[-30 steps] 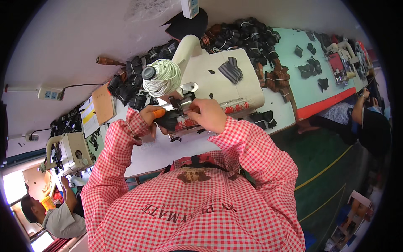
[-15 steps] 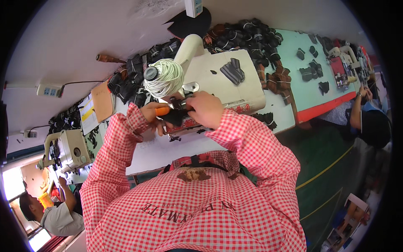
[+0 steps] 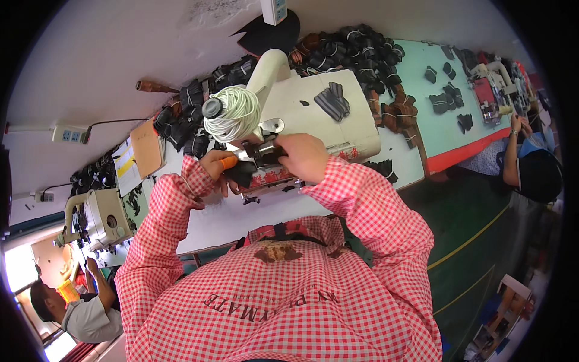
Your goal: The person feeds leather pieces through a skiving machine to shave their edges and stacks the processed pieces on top of the machine.
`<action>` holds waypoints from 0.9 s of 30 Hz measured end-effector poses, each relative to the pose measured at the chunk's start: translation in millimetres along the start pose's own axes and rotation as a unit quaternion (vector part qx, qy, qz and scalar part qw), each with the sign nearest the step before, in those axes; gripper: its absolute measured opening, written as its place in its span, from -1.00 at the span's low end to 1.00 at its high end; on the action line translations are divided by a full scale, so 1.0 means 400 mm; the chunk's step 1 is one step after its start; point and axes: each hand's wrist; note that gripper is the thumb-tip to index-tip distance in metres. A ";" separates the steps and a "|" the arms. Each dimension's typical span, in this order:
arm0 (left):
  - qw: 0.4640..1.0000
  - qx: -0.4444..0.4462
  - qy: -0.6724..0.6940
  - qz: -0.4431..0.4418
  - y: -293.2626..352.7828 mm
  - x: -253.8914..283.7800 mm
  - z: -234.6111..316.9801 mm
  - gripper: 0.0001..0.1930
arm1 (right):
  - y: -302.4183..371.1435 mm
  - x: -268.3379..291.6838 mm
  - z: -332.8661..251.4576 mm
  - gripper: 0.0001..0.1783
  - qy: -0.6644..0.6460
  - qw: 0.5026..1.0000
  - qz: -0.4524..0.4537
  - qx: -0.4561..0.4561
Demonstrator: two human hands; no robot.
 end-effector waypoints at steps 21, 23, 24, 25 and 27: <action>0.999 -0.024 0.021 -0.002 -0.011 -0.008 -0.004 -0.70 | 0.006 -0.026 0.004 -0.79 0.070 0.993 0.050 0.077; 0.995 -0.064 0.000 0.078 -0.017 -0.020 -0.019 -0.70 | 0.016 -0.013 0.027 -0.79 0.055 0.996 0.046 0.055; 0.995 -0.064 0.002 0.080 -0.025 -0.024 -0.018 -0.70 | 0.019 -0.006 0.046 -0.79 0.015 0.996 0.025 0.080; 0.997 -0.049 0.019 0.048 -0.034 -0.031 -0.008 -0.70 | 0.022 0.001 0.052 -0.79 -0.025 0.994 0.004 0.103; 0.997 -0.048 0.059 -0.014 -0.037 -0.039 -0.002 -0.70 | 0.020 -0.025 0.033 -0.80 -0.005 0.992 0.034 0.124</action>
Point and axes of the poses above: each hand's wrist, its own y-axis away from the middle knuckle, its own x-axis out of the back of the hand, z = x × y, and after that the axes turned 2 degrees about -x, right-handed
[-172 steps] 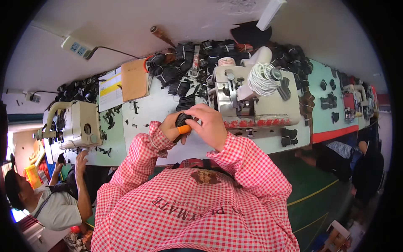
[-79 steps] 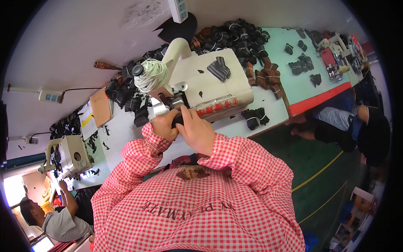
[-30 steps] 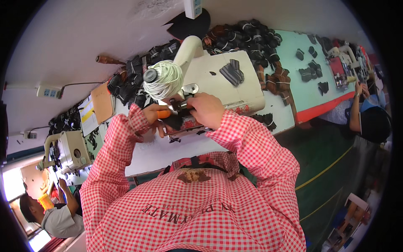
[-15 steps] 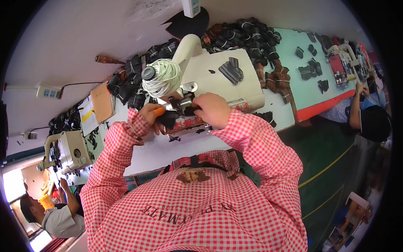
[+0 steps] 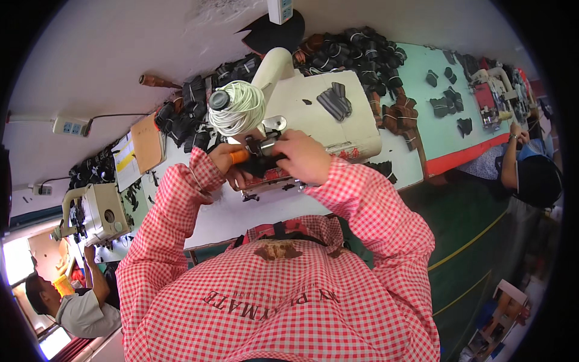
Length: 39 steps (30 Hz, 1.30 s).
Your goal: The person feeds leather pieces through a skiving machine to shave their edges and stacks the processed pieces on top of the machine.
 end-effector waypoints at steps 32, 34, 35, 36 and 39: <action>0.995 -0.029 0.080 0.059 0.033 0.018 -0.061 -0.76 | -0.011 0.012 -0.025 -0.74 0.077 0.996 -0.003 -0.038; 0.992 -0.041 0.065 0.099 0.030 0.011 -0.065 -0.77 | -0.003 0.026 -0.009 -0.71 0.073 0.996 -0.032 -0.048; 0.988 -0.051 0.050 0.137 0.028 0.004 -0.064 -0.78 | -0.002 0.031 -0.003 -0.69 0.068 0.994 -0.060 -0.059; 0.988 -0.052 0.050 0.138 0.024 -0.004 -0.061 -0.78 | -0.004 0.027 0.004 -0.69 0.068 0.994 -0.060 -0.057; 0.987 -0.043 0.059 0.140 0.019 -0.040 -0.044 -0.76 | -0.004 0.008 0.010 -0.69 -0.037 0.999 -0.017 -0.010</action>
Point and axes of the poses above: each hand's wrist, its own y-axis away from the middle knuckle, its own x-axis out of the back of the hand, z = x × y, and after that the axes turned 2 degrees about -x, right-handed
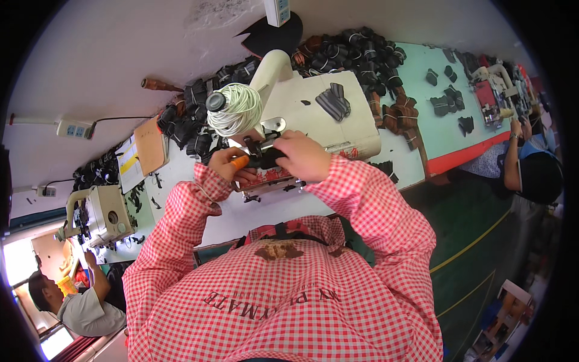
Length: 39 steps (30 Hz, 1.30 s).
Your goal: The person feeds leather pieces through a skiving machine to shave their edges and stacks the processed pieces on top of the machine.
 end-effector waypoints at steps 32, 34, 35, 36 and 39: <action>0.954 -0.296 -0.011 -0.048 -0.063 -0.247 -0.015 -0.71 | 0.138 0.098 -0.119 -0.61 -0.144 0.967 0.085 -0.195; 0.991 -0.109 -0.006 -0.081 -0.004 -0.240 0.013 -0.73 | 0.141 0.105 -0.117 -0.58 -0.209 0.942 0.138 -0.226; 0.971 -0.192 -0.117 -0.079 0.004 -0.235 -0.001 -0.71 | 0.134 0.094 -0.114 -0.60 -0.216 0.946 0.127 -0.207; 0.932 -0.270 -0.227 -0.076 0.007 -0.228 -0.022 -0.70 | 0.128 0.077 -0.110 -0.62 -0.224 0.950 0.115 -0.187; 0.880 -0.356 -0.315 -0.001 0.021 -0.202 -0.037 -0.66 | 0.114 0.013 -0.092 -0.62 -0.288 0.933 0.116 -0.183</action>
Point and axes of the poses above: each hand's wrist, its own y-axis away from the middle knuckle, its own x-axis out of the back of the hand, z = x × y, and after that the axes turned 2 degrees about -x, right-handed
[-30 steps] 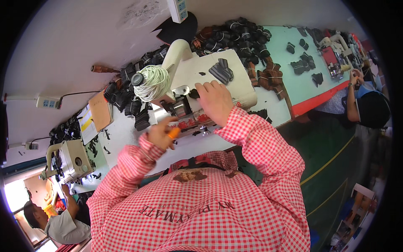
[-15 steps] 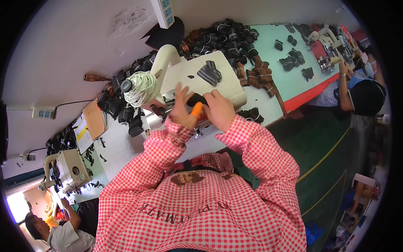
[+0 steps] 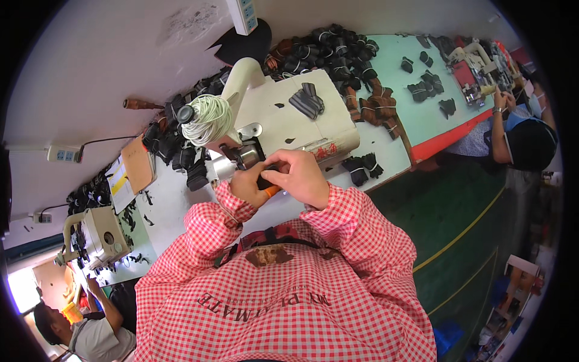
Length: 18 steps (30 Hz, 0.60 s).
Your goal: The person feeds leather pieces through a skiving machine to shave their edges and stacks the processed pieces on top of the machine.
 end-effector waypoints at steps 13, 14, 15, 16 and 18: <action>0.982 0.071 -0.173 -0.019 0.037 0.055 -0.059 -0.65 | 0.034 -0.146 0.033 -0.59 0.185 0.969 0.105 0.125; 0.985 0.078 -0.150 -0.042 0.037 0.068 -0.048 -0.64 | 0.028 -0.131 0.022 -0.61 0.174 0.964 0.109 0.168; 0.986 0.085 -0.127 -0.065 0.039 0.079 -0.044 -0.63 | 0.022 -0.122 0.016 -0.62 0.162 0.958 0.113 0.210; 0.992 0.013 -0.102 -0.073 0.051 0.095 -0.050 -0.59 | 0.021 -0.125 0.013 -0.62 0.160 0.958 0.108 0.213; 0.980 0.115 0.085 -0.138 0.046 0.128 -0.009 -0.56 | 0.021 -0.115 0.027 -0.67 -0.015 0.997 0.052 0.059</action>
Point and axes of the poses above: each hand's wrist, its own y-axis away from the middle knuckle, its own x-axis out of the back of the hand, z = x × y, and after that the axes turned 2 degrees about -x, right-handed
